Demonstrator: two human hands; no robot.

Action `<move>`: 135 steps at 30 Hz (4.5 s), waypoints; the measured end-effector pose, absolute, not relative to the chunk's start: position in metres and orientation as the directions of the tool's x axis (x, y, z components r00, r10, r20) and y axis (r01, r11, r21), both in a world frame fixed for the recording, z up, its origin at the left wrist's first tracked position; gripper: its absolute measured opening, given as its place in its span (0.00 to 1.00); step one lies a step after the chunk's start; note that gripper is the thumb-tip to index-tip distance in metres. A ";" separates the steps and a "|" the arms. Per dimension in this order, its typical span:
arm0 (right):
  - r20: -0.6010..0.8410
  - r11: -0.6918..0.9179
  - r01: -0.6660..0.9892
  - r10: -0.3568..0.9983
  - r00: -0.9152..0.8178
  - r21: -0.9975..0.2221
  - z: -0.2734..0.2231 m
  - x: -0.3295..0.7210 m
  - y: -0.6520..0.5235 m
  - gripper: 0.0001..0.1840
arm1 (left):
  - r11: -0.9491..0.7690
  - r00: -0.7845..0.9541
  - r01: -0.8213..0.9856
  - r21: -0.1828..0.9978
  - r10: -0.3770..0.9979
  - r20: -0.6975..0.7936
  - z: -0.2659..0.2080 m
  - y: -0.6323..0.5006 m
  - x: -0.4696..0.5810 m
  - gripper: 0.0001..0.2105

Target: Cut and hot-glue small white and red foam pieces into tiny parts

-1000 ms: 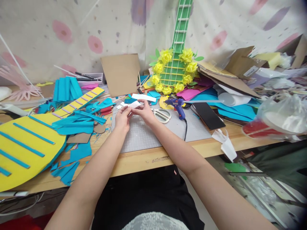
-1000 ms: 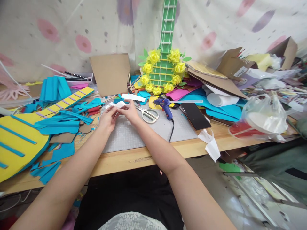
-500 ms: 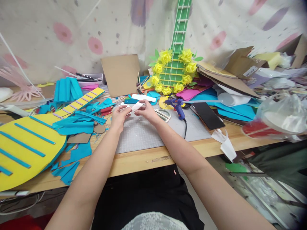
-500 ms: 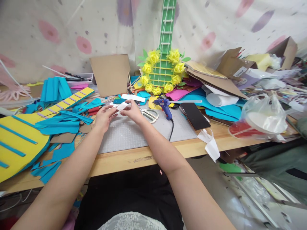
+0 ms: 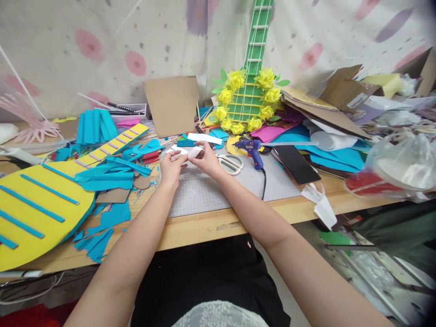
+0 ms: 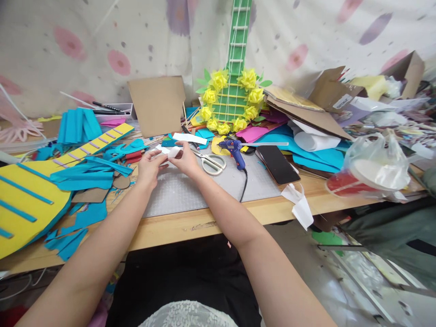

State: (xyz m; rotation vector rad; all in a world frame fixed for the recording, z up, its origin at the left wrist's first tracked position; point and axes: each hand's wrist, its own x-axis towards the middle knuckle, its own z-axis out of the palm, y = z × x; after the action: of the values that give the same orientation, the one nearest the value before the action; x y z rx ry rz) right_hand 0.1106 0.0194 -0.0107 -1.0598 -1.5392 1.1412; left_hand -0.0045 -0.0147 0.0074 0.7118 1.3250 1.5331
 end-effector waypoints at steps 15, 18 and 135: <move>0.132 0.136 0.001 0.962 -0.237 -0.991 -0.008 0.119 0.025 0.26 | 0.077 -0.215 -0.286 0.955 0.966 -0.142 0.006 -0.015 -0.009 0.16; 0.116 0.117 -0.013 0.959 -0.260 -0.993 -0.009 0.119 0.024 0.26 | 0.075 -0.223 -0.292 0.953 0.964 -0.145 0.006 -0.016 -0.009 0.16; 0.107 0.088 -0.143 0.985 -0.136 -0.986 -0.014 0.105 0.021 0.36 | -0.075 -0.436 -0.365 0.928 0.894 -0.099 -0.012 0.000 0.001 0.19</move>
State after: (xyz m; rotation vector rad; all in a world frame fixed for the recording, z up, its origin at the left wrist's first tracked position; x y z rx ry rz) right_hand 0.1053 0.0215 -0.0136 -0.9644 -1.2548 1.3011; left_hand 0.0009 0.0001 -0.0117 0.6509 1.2321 1.6829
